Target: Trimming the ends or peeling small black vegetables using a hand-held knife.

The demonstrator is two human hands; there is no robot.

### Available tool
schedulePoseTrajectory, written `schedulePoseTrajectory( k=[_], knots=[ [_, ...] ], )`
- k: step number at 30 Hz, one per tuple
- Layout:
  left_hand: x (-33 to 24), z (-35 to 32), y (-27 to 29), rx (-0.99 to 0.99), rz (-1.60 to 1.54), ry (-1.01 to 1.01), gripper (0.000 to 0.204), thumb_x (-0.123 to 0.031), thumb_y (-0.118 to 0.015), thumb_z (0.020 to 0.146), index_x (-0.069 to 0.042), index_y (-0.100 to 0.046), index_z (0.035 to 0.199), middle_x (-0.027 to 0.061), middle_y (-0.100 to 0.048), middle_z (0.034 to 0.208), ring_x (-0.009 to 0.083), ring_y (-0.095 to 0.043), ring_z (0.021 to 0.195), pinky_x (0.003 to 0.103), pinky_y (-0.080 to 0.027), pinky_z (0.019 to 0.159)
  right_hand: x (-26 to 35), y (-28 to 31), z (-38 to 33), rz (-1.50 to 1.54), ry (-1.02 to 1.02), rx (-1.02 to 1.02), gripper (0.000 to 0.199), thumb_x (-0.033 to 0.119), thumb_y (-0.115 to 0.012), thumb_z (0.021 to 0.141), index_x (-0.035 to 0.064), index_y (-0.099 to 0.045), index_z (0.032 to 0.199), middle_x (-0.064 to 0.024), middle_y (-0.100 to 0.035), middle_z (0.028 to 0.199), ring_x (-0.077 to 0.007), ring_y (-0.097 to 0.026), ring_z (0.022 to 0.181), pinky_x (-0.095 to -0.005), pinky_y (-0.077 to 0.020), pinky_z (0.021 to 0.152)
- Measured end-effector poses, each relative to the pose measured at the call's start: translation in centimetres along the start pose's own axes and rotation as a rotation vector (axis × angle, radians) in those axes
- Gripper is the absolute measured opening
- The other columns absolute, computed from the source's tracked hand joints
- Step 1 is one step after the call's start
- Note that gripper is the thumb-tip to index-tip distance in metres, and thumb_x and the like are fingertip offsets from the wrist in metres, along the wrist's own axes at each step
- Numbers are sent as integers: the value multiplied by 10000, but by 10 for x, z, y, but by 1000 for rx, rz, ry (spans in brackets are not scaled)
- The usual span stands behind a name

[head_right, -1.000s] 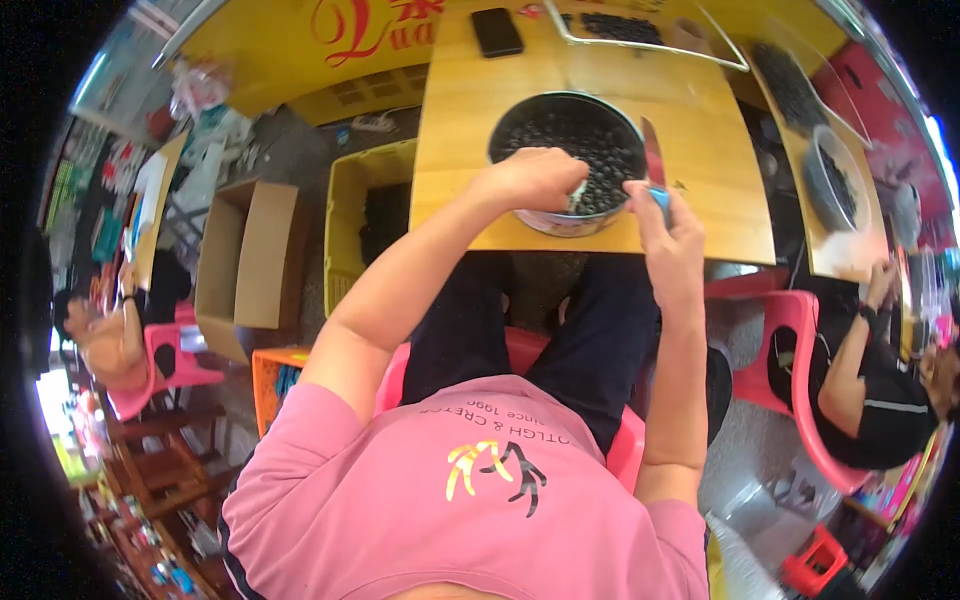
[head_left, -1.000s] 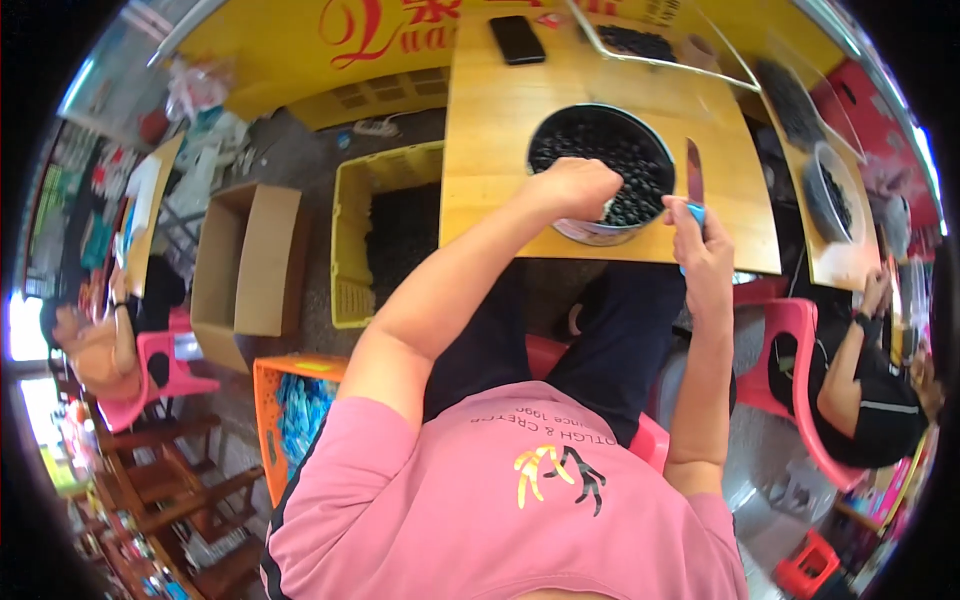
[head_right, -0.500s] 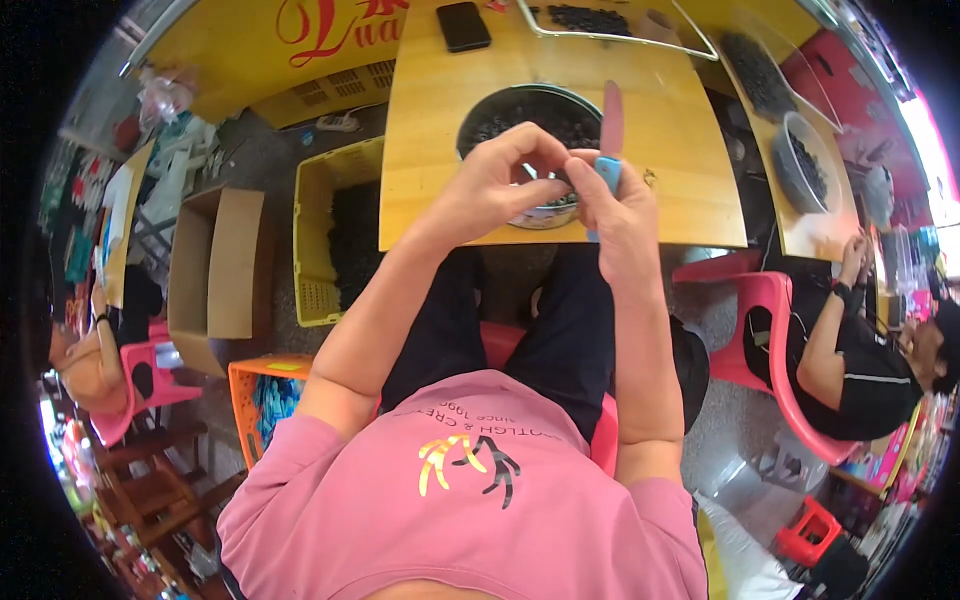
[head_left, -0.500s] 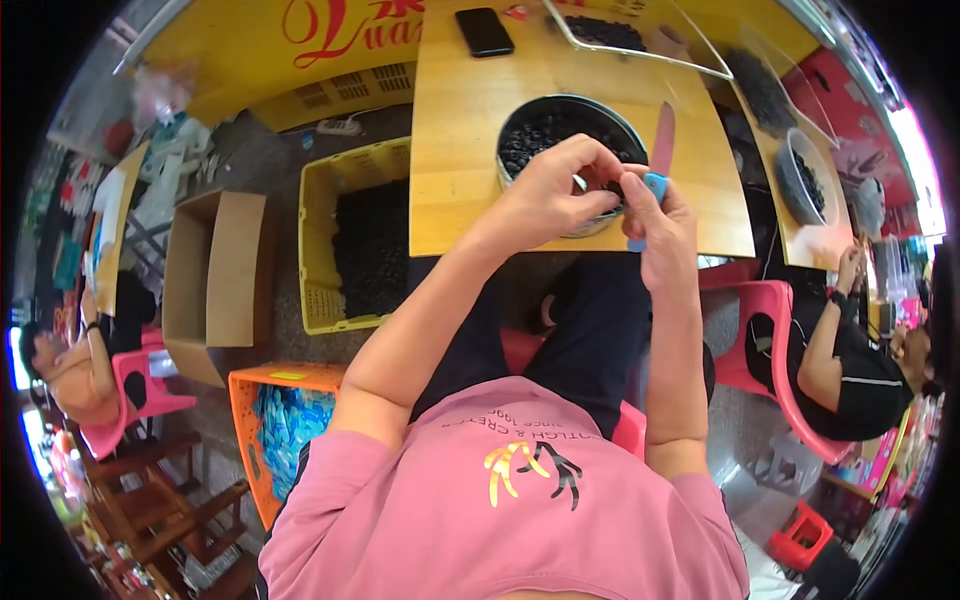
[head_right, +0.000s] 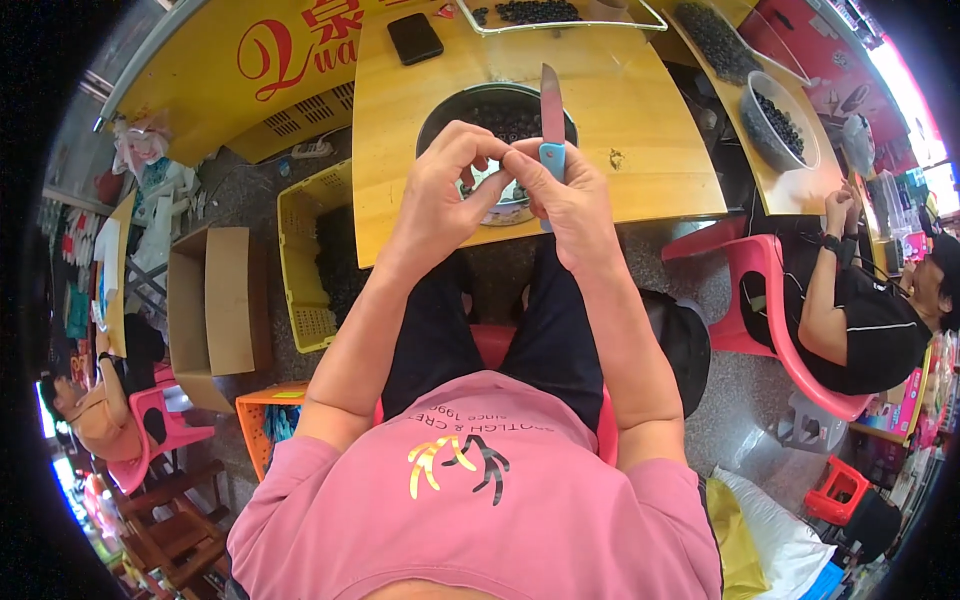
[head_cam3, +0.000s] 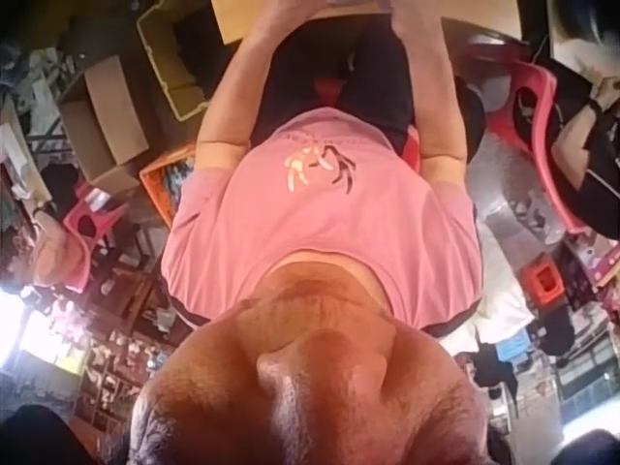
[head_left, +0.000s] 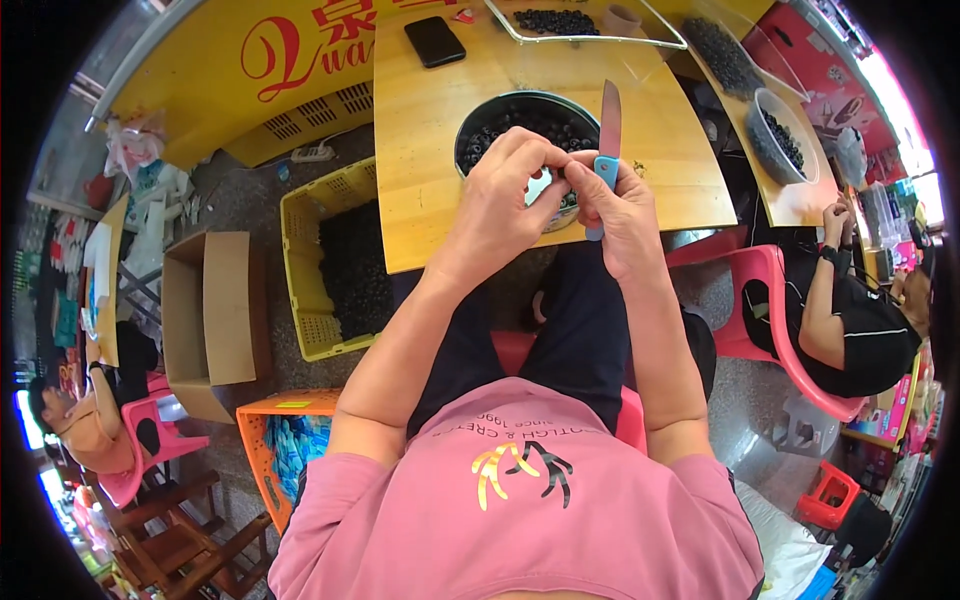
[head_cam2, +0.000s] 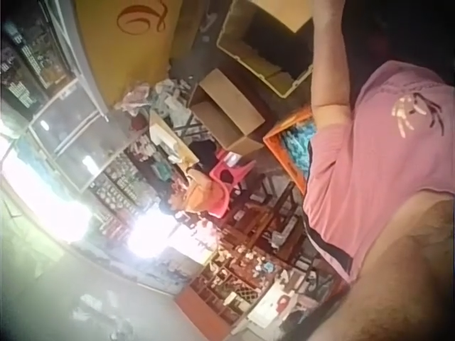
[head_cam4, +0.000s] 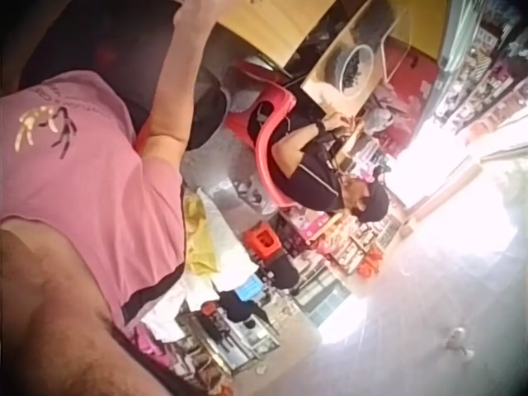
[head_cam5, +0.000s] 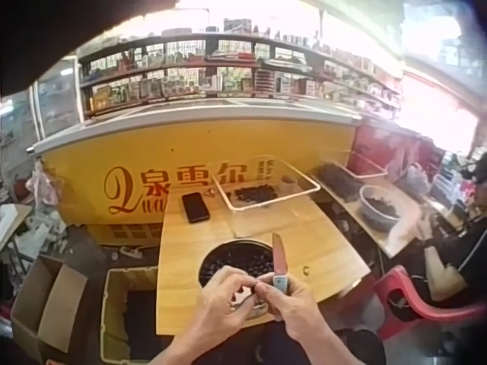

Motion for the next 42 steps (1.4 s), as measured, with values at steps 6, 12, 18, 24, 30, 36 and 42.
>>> schedulePoseTrajectory(
  k=[6, 12, 18, 24, 30, 36, 42],
  knots=[
    [14, -10, -6, -9, -246, 175, 162, -54, -717, 815, -39, -650, 962, 43, -579, 917, 121, -557, 764, 264, -472, 666, -5, -3, -1, 231, -117, 48, 201, 194, -674, 907, 70, -648, 1063, 36, -576, 797, -24, -445, 582, -188, -354, 512],
    [20, -18, -13, -5, -692, 329, 145, -71, -677, 889, -4, -629, 1008, 9, -533, 1035, 83, -555, 880, 227, -453, 760, -2, -7, -3, 345, -191, 112, 196, 197, -669, 908, 78, -651, 1063, 32, -593, 820, -27, -459, 579, -188, -371, 514],
    [24, -21, -14, -43, -714, 312, 138, -90, -639, 924, 4, -610, 1021, 32, -530, 1053, 82, -568, 867, 217, -467, 760, -2, -6, -3, 212, -127, 102, 179, 192, -636, 931, 68, -652, 1059, 33, -601, 806, -21, -463, 585, -190, -360, 510],
    [23, -17, -7, -24, -695, 378, 159, -110, -608, 950, -20, -574, 1075, 21, -588, 944, 76, -569, 800, 204, -455, 733, 36, -10, -17, -798, 715, -18, 165, 113, -646, 901, 0, -659, 1020, -85, -660, 870, -158, -623, 694, -242, -458, 586],
    [22, -17, -8, 22, -724, 391, 167, -111, -598, 956, -17, -558, 1088, 19, -604, 915, 71, -557, 776, 206, -452, 704, 38, -12, -22, -1000, 737, -22, 154, 47, -663, 858, 7, -670, 1007, -119, -653, 910, -242, -655, 747, -298, -510, 579],
    [23, -18, -7, 39, -713, 382, 177, -116, -611, 949, -28, -559, 1093, 8, -602, 909, 65, -550, 783, 206, -451, 708, 40, -10, -24, -1060, 780, -34, 174, 32, -681, 839, 21, -679, 1012, -117, -655, 907, -236, -658, 738, -298, -519, 562],
    [23, -18, -8, 43, -779, 410, 186, -114, -630, 937, -33, -567, 1092, 1, -608, 908, 64, -538, 779, 204, -445, 709, 41, -7, -24, -1066, 800, -39, 183, 33, -691, 830, 28, -683, 1013, -113, -655, 901, -231, -658, 733, -294, -519, 558]
  ],
)
Point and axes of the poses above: each hand's wrist, its own z-axis towards the middle knuckle, its own y-axis out of the back of the hand, x = y × z, the point moved 5 cm from there along z, towards the middle knuckle
